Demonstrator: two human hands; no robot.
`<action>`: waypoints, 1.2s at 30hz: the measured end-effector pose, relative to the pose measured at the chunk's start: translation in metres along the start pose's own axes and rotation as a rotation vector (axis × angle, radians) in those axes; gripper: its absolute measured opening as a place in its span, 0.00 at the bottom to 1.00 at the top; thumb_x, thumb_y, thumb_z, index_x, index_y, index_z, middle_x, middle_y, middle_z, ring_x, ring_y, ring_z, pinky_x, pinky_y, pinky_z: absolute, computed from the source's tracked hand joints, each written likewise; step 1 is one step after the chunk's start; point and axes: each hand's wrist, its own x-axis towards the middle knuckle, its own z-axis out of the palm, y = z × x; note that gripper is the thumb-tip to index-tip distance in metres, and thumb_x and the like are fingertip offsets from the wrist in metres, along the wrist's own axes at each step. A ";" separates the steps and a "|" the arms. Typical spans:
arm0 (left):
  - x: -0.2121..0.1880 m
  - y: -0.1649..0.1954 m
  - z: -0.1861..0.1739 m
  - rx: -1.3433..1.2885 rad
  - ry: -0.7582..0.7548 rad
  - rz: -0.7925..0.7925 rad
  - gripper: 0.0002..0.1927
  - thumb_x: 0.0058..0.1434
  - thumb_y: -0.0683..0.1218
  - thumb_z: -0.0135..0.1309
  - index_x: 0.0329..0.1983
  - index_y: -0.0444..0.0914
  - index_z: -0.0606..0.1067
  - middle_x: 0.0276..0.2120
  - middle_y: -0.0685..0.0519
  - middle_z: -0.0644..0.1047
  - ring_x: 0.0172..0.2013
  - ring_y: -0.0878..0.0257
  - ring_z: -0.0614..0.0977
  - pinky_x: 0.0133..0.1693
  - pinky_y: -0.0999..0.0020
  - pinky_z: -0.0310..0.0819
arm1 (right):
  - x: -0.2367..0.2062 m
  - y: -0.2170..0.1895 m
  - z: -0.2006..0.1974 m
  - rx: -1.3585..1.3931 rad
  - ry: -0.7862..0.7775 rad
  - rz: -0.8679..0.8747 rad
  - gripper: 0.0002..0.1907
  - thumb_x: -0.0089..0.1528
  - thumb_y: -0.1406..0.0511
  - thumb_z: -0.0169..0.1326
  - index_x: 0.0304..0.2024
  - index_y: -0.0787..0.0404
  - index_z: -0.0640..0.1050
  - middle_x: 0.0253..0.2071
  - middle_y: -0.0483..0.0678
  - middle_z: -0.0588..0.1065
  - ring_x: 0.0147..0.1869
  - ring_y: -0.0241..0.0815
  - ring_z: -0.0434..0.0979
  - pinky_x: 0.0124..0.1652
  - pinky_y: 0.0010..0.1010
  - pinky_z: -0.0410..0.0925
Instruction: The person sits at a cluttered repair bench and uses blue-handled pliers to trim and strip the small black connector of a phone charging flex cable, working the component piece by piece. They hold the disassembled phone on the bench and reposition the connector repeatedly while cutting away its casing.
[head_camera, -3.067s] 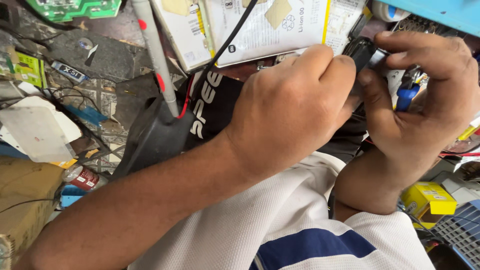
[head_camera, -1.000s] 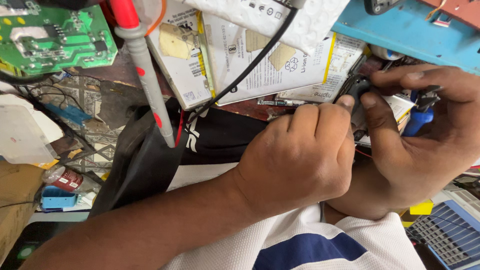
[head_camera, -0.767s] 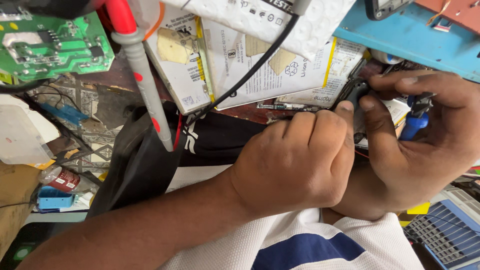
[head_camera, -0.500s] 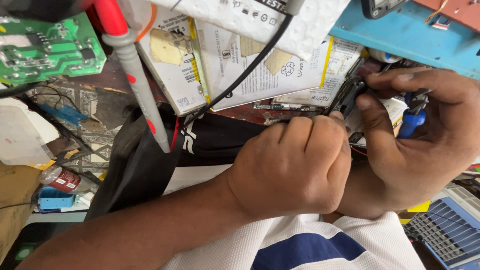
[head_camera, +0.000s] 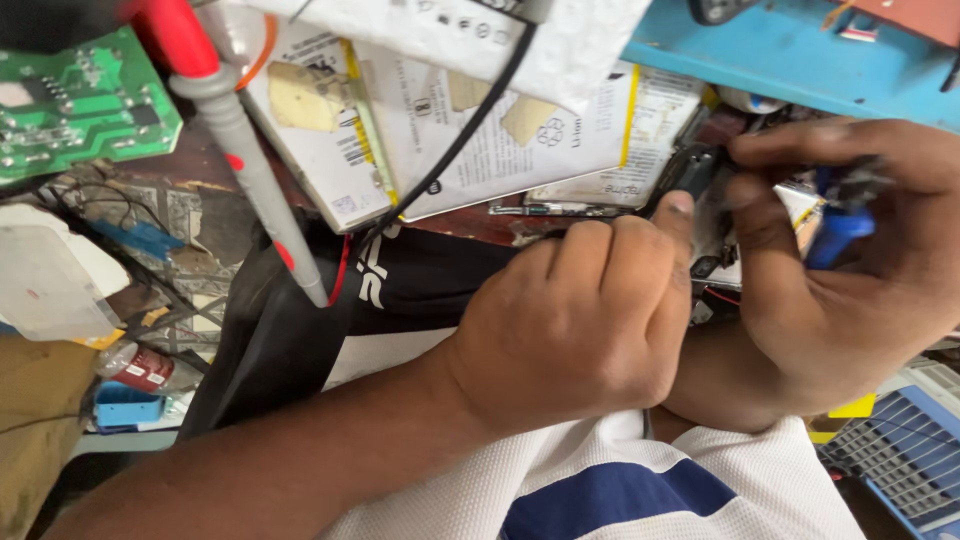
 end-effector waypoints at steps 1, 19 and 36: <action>0.000 -0.001 0.000 0.002 -0.002 0.009 0.04 0.70 0.33 0.59 0.45 0.24 0.77 0.32 0.54 0.69 0.30 0.65 0.71 0.28 0.72 0.64 | -0.002 0.001 0.001 0.007 0.024 0.002 0.20 0.69 0.86 0.56 0.57 0.69 0.66 0.53 0.56 0.74 0.58 0.41 0.79 0.58 0.24 0.73; -0.006 0.033 0.008 0.034 -0.093 -0.003 0.16 0.69 0.45 0.64 0.51 0.27 0.78 0.29 0.53 0.69 0.27 0.63 0.74 0.27 0.68 0.70 | -0.018 0.004 0.001 -0.208 0.083 -0.134 0.19 0.64 0.82 0.61 0.53 0.65 0.71 0.49 0.49 0.79 0.55 0.40 0.84 0.55 0.24 0.73; -0.032 0.064 -0.002 -0.393 0.006 -0.229 0.09 0.66 0.37 0.59 0.49 0.31 0.78 0.34 0.49 0.75 0.30 0.60 0.79 0.33 0.68 0.75 | -0.064 0.006 -0.013 0.154 0.078 -0.200 0.23 0.69 0.85 0.60 0.60 0.67 0.67 0.52 0.55 0.72 0.57 0.40 0.81 0.54 0.23 0.74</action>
